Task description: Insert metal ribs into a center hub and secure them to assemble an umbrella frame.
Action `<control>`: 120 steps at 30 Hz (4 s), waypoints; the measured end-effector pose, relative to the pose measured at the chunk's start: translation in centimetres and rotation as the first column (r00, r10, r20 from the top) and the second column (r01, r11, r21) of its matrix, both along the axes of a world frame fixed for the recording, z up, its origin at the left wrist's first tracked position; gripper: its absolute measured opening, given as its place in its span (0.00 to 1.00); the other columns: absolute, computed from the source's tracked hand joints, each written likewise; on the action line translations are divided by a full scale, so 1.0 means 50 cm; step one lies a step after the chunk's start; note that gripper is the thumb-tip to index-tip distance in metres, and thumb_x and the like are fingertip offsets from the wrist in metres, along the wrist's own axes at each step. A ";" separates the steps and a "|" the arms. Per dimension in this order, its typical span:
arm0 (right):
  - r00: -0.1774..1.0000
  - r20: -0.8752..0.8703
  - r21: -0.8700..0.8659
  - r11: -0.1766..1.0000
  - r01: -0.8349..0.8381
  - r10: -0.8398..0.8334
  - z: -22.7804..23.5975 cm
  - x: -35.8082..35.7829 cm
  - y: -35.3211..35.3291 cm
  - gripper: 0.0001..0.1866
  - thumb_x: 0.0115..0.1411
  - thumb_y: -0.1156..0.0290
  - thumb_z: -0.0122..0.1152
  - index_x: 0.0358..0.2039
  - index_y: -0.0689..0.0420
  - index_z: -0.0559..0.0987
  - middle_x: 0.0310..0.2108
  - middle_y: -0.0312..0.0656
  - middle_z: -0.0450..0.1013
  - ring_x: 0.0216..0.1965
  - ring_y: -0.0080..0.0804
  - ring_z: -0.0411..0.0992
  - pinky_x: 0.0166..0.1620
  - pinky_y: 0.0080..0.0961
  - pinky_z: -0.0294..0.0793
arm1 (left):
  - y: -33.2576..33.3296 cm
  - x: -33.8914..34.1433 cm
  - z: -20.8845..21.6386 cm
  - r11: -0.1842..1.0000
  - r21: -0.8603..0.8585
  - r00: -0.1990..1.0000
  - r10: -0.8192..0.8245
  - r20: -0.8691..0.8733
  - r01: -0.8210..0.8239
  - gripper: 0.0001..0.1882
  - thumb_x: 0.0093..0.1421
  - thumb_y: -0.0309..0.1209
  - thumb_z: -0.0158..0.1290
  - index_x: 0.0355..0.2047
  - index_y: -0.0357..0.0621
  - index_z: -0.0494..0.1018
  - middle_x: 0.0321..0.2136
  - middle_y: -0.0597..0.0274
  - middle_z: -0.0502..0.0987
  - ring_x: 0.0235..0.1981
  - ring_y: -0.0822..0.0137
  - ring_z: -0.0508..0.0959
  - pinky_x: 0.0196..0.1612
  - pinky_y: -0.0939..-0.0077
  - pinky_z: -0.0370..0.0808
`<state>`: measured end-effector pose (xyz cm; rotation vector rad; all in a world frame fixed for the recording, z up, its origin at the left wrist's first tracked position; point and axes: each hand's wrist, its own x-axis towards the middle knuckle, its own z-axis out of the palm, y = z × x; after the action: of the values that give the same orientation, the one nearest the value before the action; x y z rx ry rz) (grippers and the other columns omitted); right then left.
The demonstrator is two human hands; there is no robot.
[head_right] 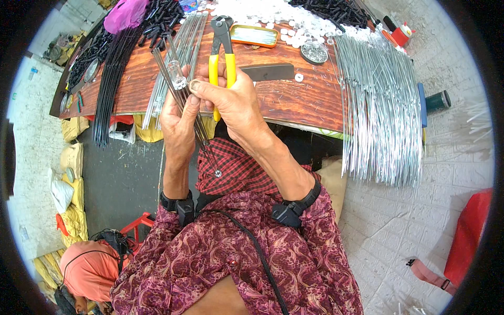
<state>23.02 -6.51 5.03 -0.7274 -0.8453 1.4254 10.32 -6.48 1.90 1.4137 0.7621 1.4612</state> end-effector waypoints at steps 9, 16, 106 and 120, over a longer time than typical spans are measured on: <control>0.998 -0.041 -0.028 0.998 -0.047 0.046 -0.004 0.003 0.001 0.11 0.55 0.73 0.64 0.38 0.64 0.78 0.26 0.32 0.72 0.23 0.15 0.65 0.26 0.13 0.64 | -0.012 0.013 0.009 0.997 -0.014 0.997 0.081 0.000 -0.081 0.22 0.65 0.22 0.48 0.59 0.32 0.61 0.46 0.59 0.72 0.47 0.72 0.71 0.52 0.78 0.68; 0.994 -0.067 -0.045 0.995 -0.086 0.083 -0.008 0.014 0.003 0.18 0.55 0.75 0.65 0.44 0.63 0.69 0.32 0.40 0.74 0.25 0.18 0.68 0.27 0.13 0.67 | -0.010 0.015 0.005 0.996 -0.005 0.996 0.090 -0.015 -0.090 0.21 0.64 0.22 0.48 0.57 0.32 0.63 0.45 0.60 0.72 0.46 0.73 0.72 0.51 0.79 0.68; 0.984 0.070 0.087 0.984 0.158 -0.164 -0.011 -0.014 -0.007 0.14 0.57 0.76 0.64 0.41 0.62 0.71 0.34 0.39 0.75 0.36 0.22 0.74 0.40 0.19 0.74 | -0.008 0.032 -0.025 0.962 0.073 0.964 0.265 -0.023 -0.262 0.22 0.64 0.23 0.51 0.58 0.31 0.63 0.44 0.56 0.73 0.46 0.68 0.74 0.49 0.75 0.71; 0.995 -0.065 0.018 0.997 0.071 -0.069 -0.018 -0.010 -0.010 0.17 0.57 0.75 0.65 0.44 0.63 0.70 0.33 0.38 0.74 0.32 0.19 0.72 0.33 0.16 0.71 | -0.012 0.031 -0.027 0.964 0.070 0.965 0.261 -0.033 -0.258 0.22 0.64 0.22 0.50 0.58 0.32 0.63 0.44 0.56 0.74 0.45 0.68 0.74 0.49 0.74 0.71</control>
<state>22.54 -7.03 4.14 -0.6855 -0.7764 1.3687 11.85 -7.07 0.57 1.4384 0.9629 1.6741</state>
